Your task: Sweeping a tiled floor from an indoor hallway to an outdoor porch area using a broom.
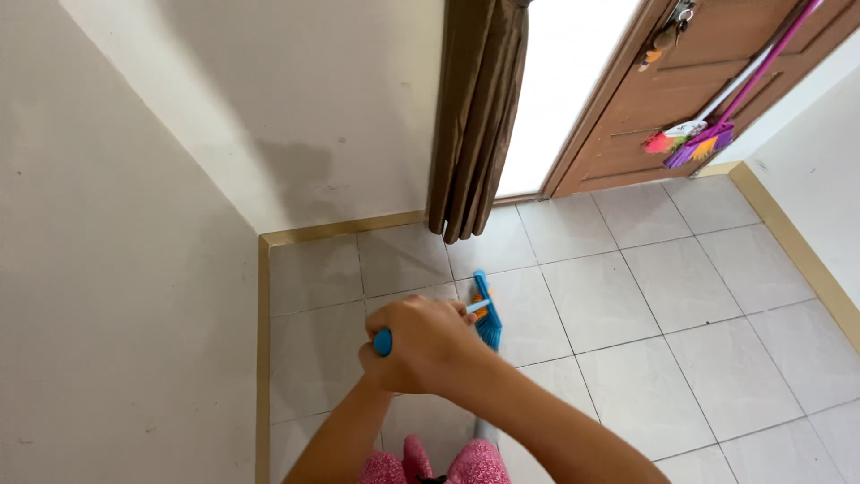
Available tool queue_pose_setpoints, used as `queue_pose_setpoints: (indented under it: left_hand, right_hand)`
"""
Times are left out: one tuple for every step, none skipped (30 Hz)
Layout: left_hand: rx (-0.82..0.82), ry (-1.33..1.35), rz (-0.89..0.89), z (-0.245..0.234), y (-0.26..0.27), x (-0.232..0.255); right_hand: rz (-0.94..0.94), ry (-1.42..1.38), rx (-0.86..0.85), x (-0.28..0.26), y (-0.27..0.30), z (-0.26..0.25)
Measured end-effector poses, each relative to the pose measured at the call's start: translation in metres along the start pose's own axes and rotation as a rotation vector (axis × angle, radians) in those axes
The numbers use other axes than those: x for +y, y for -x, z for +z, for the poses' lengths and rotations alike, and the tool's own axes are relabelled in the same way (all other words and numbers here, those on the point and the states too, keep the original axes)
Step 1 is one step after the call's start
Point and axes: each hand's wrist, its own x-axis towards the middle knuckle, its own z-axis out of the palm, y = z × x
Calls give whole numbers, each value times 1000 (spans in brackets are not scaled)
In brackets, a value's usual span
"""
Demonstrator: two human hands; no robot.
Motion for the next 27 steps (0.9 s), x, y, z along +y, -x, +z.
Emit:
queue_pose_setpoints:
  left_hand:
    - [7,-1,3,-6,-5,-7]
    - [-14,193,129,-12,-11,-14]
    - [-33,386,261,-20,-17,-20]
    - [-25,386,270,-26,-25,-18]
    - [12,175,347,-29,-31,-18]
    - [50,-38,418,-34,-37,-17]
    - [68,-36,420,-41,-42,-17]
    - [110,-253,476,-48,-48,-16]
    - [151,-472,527,-55,-52,-17]
    - [170,-473,527,-71,-53,-30]
    - [174,-598,426,-85,-56,-42]
    - [175,-719,321,-99,-59,-55]
    - [187,-717,321,-118,-59,-72]
    - [194,-824,149,-136,-59,-90]
    - [194,-927,-27,-153,-58,-106]
    - [202,-925,-29,-165,-57,-129]
    - [250,-953,-48,-177,-57,-152]
    - [299,-981,-66,-188,-56,-175]
    - [296,-983,-67,-187,-56,-171]
    - [379,-898,-50,-185,-57,-168]
    - [455,-810,-33,-182,-58,-166]
    - [448,-810,-35,-174,-69,-164]
    - [414,-820,-45,-165,-81,-163]
    - [380,-829,-54,-157,-93,-161]
    - [367,-832,-52,-142,-105,-156]
    - [339,-772,62,-128,-117,-152]
    - [307,-709,179,-116,-134,-146]
  right_hand:
    - [-7,2,-2,-9,6,-20]
    - [-30,-54,-14,-19,12,-40]
    - [-56,-106,-28,-29,16,-61]
    - [-66,-99,-32,-30,18,-74]
    - [-81,-208,-24,-30,23,-86]
    - [-96,-316,-17,-30,26,-98]
    - [-106,-312,-31,-20,23,-103]
    - [-122,-374,26,-10,19,-108]
    - [-140,-437,85,0,17,-110]
    - [-152,-433,72,10,6,-101]
    - [-155,-492,126,20,-6,-94]
    - [-158,-552,181,30,-17,-87]
    - [-165,-548,171,44,-36,-65]
    - [-139,-755,184,60,-54,-42]
    - [-109,-965,199,75,-71,-19]
    - [-113,-964,191,84,-81,-1]
    - [-138,-827,166,94,-90,17]
    - [-163,-689,141,104,-100,36]
    - [-162,-691,143,107,-101,34]
    - [-203,-822,128,110,-101,32]
    - [-239,-952,115,114,-100,30]
    - [-234,-955,120,111,-96,14]
    - [-155,-899,134,109,-92,-2]
    - [-76,-842,146,106,-87,-18]
    - [-68,-846,157,107,-81,-33]
    - [-62,-732,166,107,-75,-48]
    - [-54,-616,178,109,-74,-65]
